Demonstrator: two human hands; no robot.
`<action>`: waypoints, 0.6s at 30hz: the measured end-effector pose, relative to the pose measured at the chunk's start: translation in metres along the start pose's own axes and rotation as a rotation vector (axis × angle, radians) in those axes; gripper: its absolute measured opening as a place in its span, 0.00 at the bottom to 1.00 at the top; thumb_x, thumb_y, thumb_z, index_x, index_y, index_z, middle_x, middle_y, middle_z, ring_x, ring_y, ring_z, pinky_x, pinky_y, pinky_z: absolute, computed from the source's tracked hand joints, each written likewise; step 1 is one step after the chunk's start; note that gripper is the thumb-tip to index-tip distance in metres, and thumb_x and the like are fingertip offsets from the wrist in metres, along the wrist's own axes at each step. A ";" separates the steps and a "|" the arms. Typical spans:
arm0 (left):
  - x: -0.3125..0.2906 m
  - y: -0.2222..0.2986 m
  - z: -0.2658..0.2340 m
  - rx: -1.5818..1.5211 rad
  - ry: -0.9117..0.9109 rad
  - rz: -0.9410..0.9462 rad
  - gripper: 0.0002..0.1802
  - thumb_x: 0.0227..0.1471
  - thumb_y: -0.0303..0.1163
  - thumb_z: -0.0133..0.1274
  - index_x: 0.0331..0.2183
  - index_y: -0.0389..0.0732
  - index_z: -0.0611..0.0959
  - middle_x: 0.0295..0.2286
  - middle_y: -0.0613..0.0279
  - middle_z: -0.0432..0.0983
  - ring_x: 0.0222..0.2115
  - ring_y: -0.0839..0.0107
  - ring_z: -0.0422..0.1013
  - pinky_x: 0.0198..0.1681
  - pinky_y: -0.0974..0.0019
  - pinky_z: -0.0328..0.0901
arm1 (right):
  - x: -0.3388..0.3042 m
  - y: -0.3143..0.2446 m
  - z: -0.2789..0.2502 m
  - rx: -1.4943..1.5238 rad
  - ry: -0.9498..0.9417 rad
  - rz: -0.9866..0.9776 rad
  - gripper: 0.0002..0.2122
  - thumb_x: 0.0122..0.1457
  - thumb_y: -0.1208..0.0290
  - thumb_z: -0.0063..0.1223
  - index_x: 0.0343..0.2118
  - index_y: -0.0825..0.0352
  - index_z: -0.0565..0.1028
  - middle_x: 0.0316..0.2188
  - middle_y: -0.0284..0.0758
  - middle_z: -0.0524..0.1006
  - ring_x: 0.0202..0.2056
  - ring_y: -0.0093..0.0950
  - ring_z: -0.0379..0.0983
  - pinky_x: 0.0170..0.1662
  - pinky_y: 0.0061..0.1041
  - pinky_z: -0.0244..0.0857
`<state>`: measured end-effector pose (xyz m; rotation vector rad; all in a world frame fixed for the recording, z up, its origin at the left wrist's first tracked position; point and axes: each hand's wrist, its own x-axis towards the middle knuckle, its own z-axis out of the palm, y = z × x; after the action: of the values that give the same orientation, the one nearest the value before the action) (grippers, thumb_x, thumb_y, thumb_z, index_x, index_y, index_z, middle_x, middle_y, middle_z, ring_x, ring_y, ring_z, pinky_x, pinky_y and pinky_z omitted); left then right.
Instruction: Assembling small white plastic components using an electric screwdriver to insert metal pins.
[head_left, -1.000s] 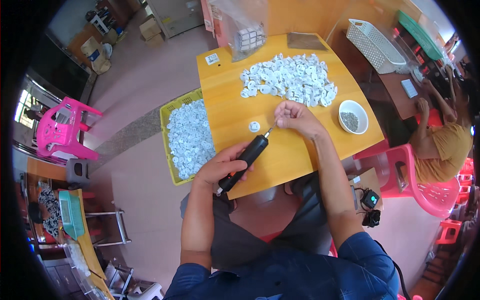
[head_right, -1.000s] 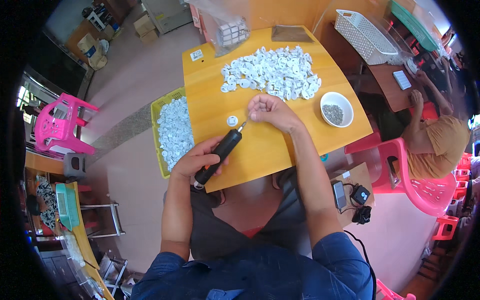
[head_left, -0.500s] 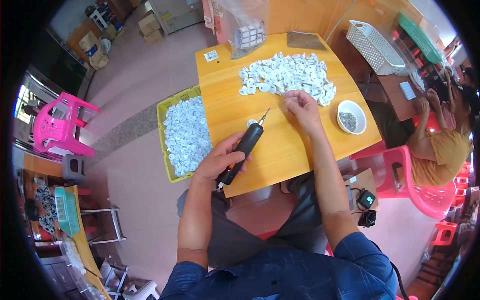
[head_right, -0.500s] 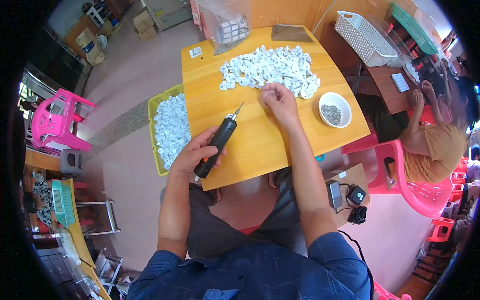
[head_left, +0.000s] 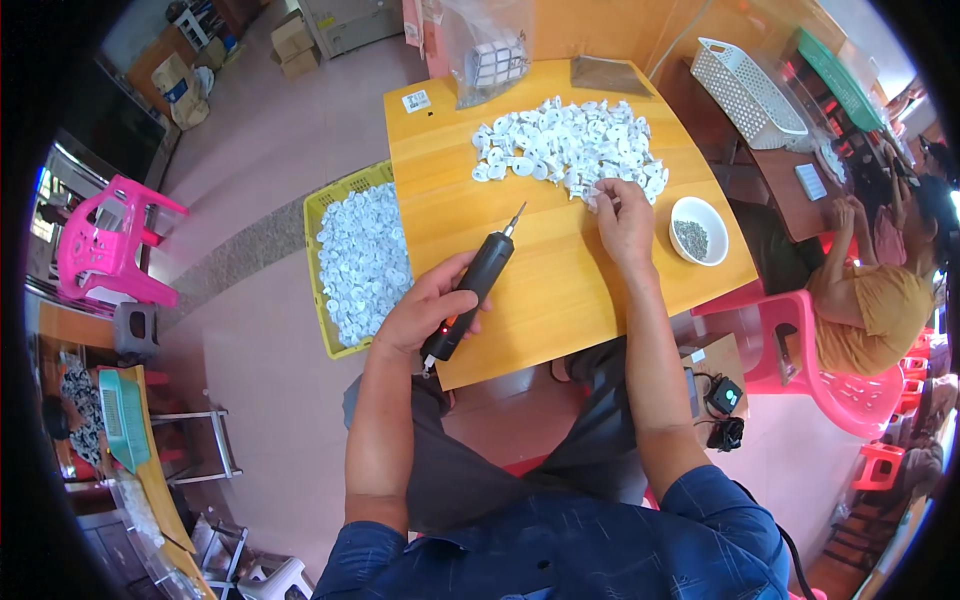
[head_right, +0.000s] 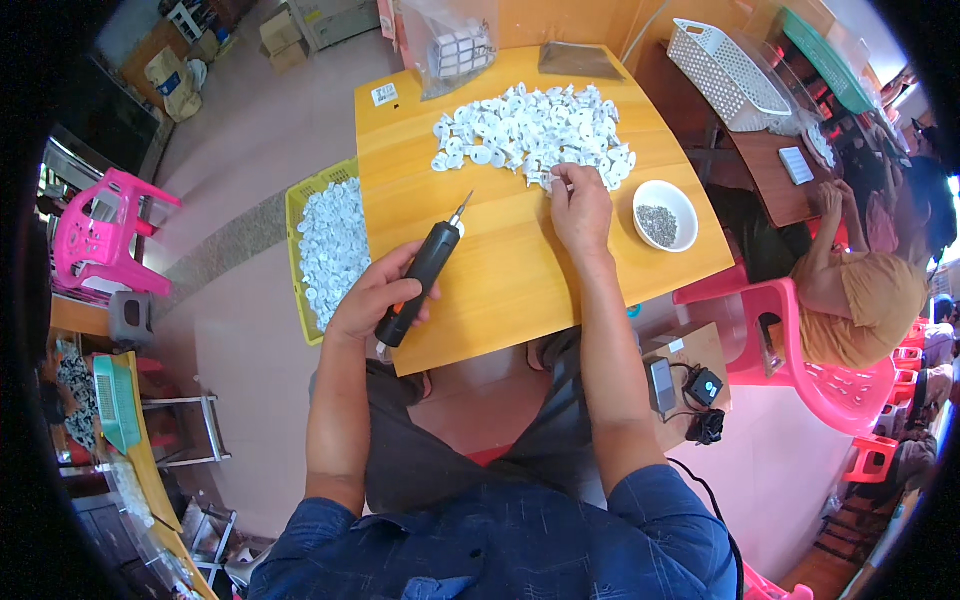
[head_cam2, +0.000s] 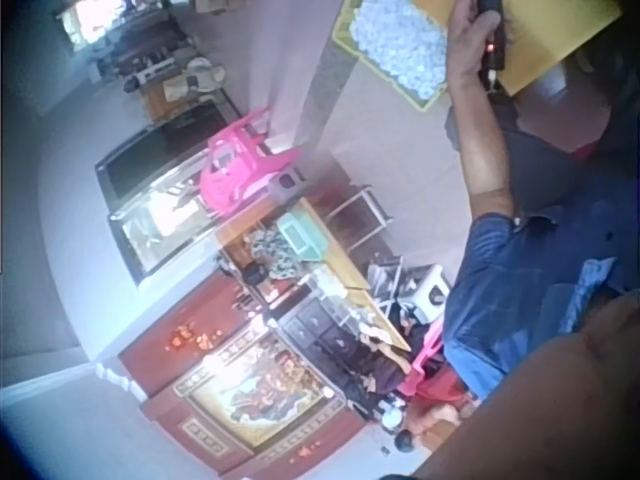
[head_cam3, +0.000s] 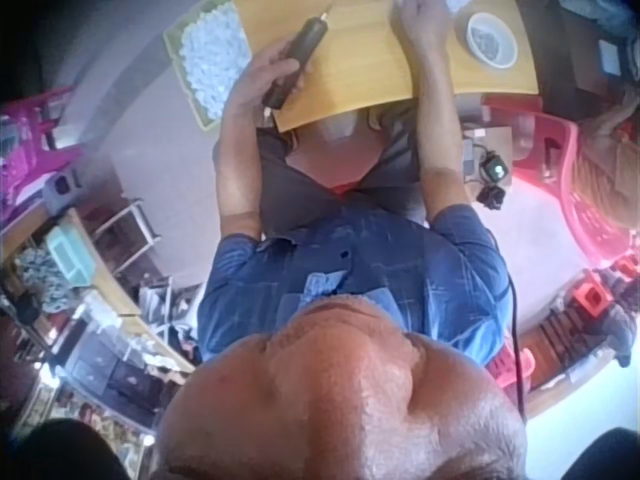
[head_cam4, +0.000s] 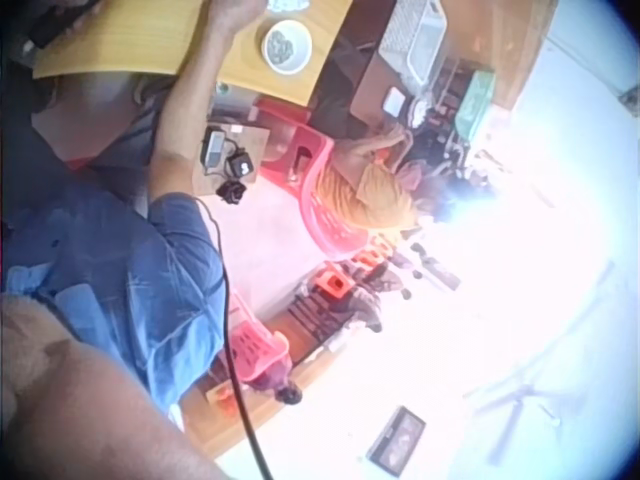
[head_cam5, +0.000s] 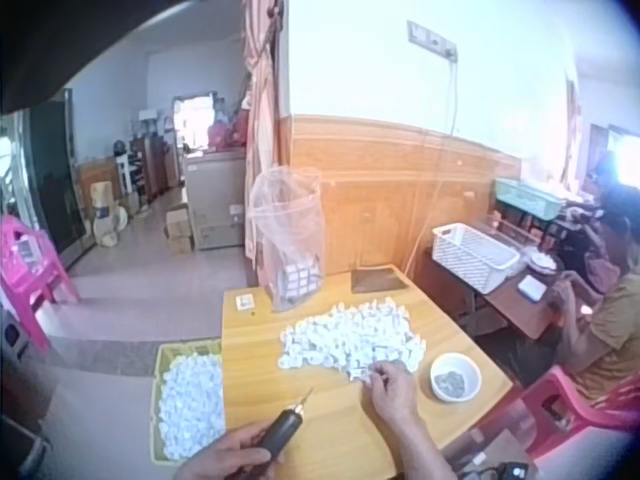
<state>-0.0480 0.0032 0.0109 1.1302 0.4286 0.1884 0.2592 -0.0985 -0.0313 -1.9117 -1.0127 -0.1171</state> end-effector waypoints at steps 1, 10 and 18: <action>0.000 0.001 0.000 0.006 -0.005 0.003 0.36 0.53 0.31 0.55 0.62 0.37 0.64 0.34 0.56 0.77 0.24 0.71 0.75 0.30 0.69 0.71 | -0.001 -0.002 0.000 -0.020 -0.013 0.012 0.07 0.56 0.74 0.58 0.38 0.65 0.80 0.31 0.37 0.77 0.27 0.27 0.74 0.33 0.26 0.69; -0.003 0.001 -0.001 0.018 -0.002 -0.003 0.35 0.54 0.30 0.54 0.62 0.37 0.63 0.34 0.58 0.76 0.26 0.73 0.74 0.31 0.70 0.71 | -0.010 -0.005 0.006 -0.148 -0.108 -0.071 0.08 0.51 0.78 0.60 0.35 0.64 0.78 0.33 0.40 0.74 0.33 0.42 0.75 0.36 0.38 0.70; -0.004 0.004 -0.002 0.050 -0.025 -0.012 0.36 0.54 0.30 0.54 0.62 0.37 0.63 0.34 0.59 0.77 0.26 0.74 0.74 0.31 0.71 0.70 | -0.012 0.001 0.011 0.052 -0.084 -0.056 0.04 0.55 0.80 0.58 0.34 0.67 0.77 0.31 0.37 0.75 0.30 0.31 0.75 0.34 0.27 0.69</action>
<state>-0.0519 0.0054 0.0145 1.1772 0.4196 0.1538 0.2487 -0.0972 -0.0439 -1.8542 -1.1159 -0.0421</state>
